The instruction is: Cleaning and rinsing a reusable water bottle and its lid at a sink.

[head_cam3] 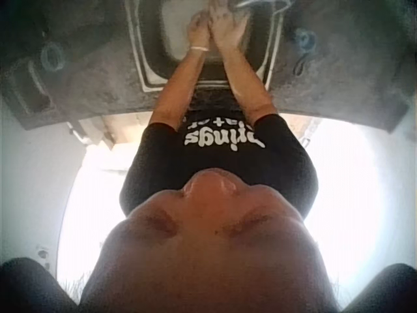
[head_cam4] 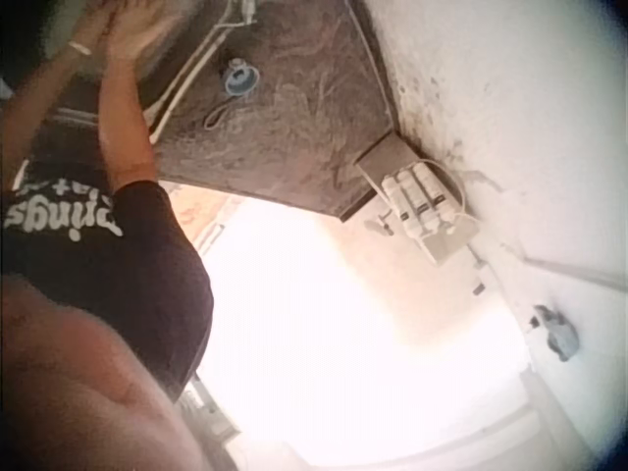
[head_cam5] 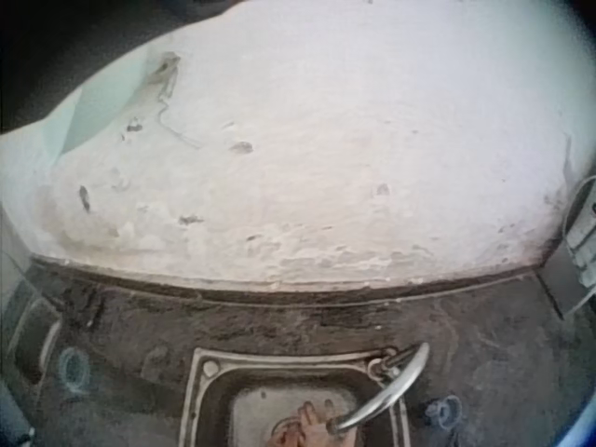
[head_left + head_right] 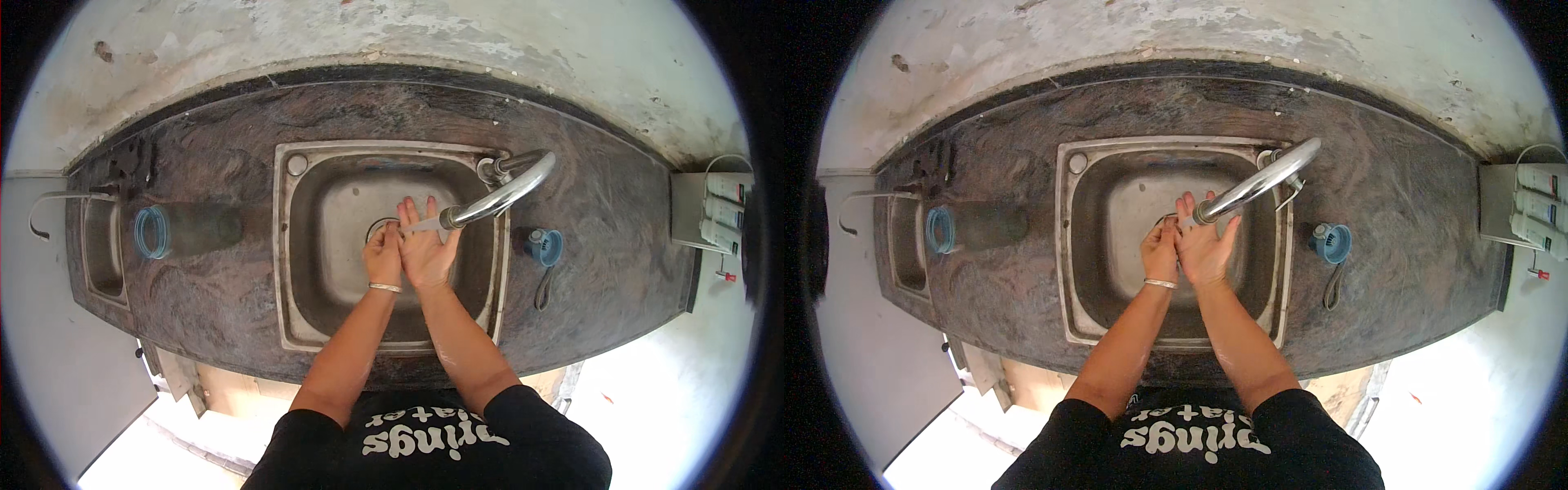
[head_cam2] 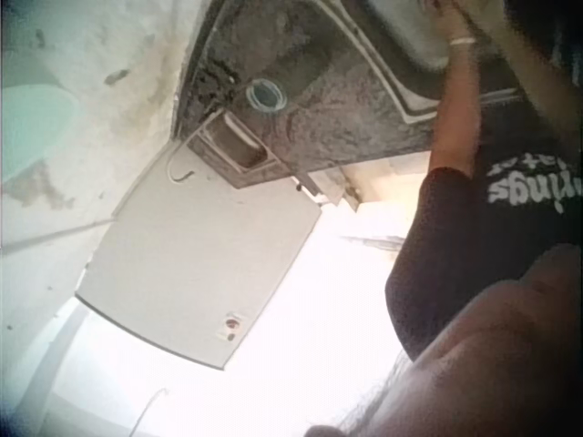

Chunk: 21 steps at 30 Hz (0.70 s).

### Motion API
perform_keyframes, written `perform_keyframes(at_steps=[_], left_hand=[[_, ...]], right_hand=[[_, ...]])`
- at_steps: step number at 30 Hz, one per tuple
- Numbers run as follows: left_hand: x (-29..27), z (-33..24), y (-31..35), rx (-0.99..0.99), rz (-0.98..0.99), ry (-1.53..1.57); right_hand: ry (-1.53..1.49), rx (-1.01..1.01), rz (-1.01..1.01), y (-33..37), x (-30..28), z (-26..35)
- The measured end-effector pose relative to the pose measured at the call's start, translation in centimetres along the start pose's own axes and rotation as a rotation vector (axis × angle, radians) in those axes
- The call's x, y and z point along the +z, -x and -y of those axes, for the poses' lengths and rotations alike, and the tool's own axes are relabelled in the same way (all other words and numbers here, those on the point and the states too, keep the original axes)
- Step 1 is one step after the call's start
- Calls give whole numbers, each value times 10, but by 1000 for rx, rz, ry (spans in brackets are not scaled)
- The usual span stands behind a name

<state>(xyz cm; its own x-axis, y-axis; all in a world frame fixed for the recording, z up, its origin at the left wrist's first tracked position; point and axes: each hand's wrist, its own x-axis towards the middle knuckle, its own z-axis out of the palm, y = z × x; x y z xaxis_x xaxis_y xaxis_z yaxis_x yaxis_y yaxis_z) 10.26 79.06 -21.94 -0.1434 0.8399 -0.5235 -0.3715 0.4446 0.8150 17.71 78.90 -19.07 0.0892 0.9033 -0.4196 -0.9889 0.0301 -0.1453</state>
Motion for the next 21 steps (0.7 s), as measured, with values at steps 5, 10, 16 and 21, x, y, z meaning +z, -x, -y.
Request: perform_keyframes(at_steps=[5, 10, 16, 21], left_hand=[[1, -14, -8, -182, -151, 34], [8, -25, 9, -314, 42, 384], [1, -17, 6, -186, 234, 441], [-3, -16, 8, -150, 371, 432]], right_hand=[[24, 21, -29, 13, 7, -9], [-36, -42, -76, 9, 2, -3], [-42, -51, -4, 9, 5, -5], [-1, -66, -26, 4, 0, -1]])
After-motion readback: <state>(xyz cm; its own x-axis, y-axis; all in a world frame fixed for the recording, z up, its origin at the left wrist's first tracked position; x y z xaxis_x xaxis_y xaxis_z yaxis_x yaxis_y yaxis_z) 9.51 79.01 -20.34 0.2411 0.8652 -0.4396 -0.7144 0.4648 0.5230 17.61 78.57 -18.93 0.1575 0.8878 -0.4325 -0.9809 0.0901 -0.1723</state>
